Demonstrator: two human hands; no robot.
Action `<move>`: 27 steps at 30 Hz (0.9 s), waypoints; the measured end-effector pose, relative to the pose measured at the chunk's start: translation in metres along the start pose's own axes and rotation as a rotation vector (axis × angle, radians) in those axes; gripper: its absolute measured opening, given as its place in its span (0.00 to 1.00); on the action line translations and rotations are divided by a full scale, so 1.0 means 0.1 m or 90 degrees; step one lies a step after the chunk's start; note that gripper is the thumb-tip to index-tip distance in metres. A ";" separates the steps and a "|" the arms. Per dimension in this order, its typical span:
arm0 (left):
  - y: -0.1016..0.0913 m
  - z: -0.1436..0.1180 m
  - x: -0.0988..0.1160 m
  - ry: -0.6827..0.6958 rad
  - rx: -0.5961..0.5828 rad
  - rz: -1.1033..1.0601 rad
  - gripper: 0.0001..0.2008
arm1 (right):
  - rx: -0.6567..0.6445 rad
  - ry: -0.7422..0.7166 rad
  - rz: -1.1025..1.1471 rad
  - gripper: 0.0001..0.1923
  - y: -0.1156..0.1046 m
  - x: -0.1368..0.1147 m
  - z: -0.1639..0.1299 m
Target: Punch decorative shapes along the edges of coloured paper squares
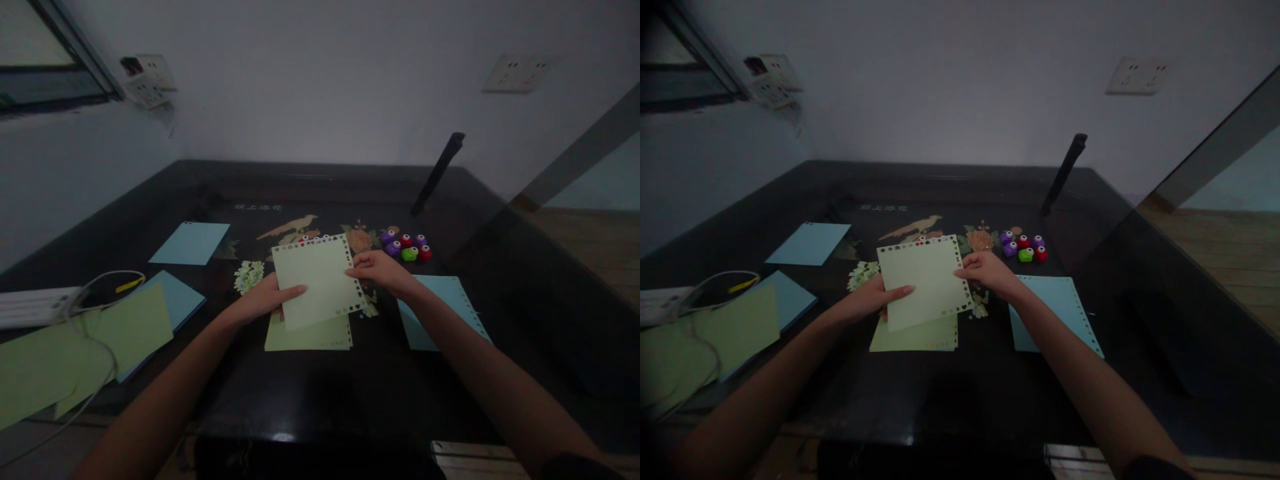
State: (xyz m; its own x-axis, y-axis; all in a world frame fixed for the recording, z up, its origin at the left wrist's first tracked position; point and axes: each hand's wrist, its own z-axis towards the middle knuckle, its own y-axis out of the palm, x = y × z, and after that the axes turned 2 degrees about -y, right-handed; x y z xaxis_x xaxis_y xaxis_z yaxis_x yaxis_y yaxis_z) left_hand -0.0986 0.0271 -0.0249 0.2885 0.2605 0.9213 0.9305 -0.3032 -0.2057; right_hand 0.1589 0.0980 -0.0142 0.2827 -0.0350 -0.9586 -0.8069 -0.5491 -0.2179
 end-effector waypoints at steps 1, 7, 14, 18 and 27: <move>0.00 0.01 -0.01 0.002 -0.006 -0.004 0.18 | 0.009 -0.002 0.002 0.12 0.01 -0.01 0.00; 0.01 0.01 -0.04 0.000 -0.045 -0.020 0.15 | 0.057 -0.014 0.014 0.09 0.02 -0.06 -0.01; 0.02 -0.02 -0.01 -0.003 -0.035 -0.049 0.12 | 0.065 -0.032 0.035 0.08 0.03 -0.10 -0.02; 0.02 -0.03 -0.02 0.012 -0.025 -0.055 0.12 | 0.069 -0.037 0.033 0.08 0.04 -0.12 -0.03; 0.05 -0.07 0.09 0.037 -0.034 -0.009 0.17 | 0.082 -0.088 0.007 0.09 0.01 -0.12 -0.05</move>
State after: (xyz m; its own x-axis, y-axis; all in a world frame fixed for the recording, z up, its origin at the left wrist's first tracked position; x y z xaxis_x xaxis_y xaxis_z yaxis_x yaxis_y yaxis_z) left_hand -0.0934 0.0214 -0.0154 0.2597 0.2117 0.9422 0.9209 -0.3481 -0.1756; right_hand 0.1567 0.0937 -0.0018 0.2060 0.0796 -0.9753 -0.8718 -0.4378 -0.2198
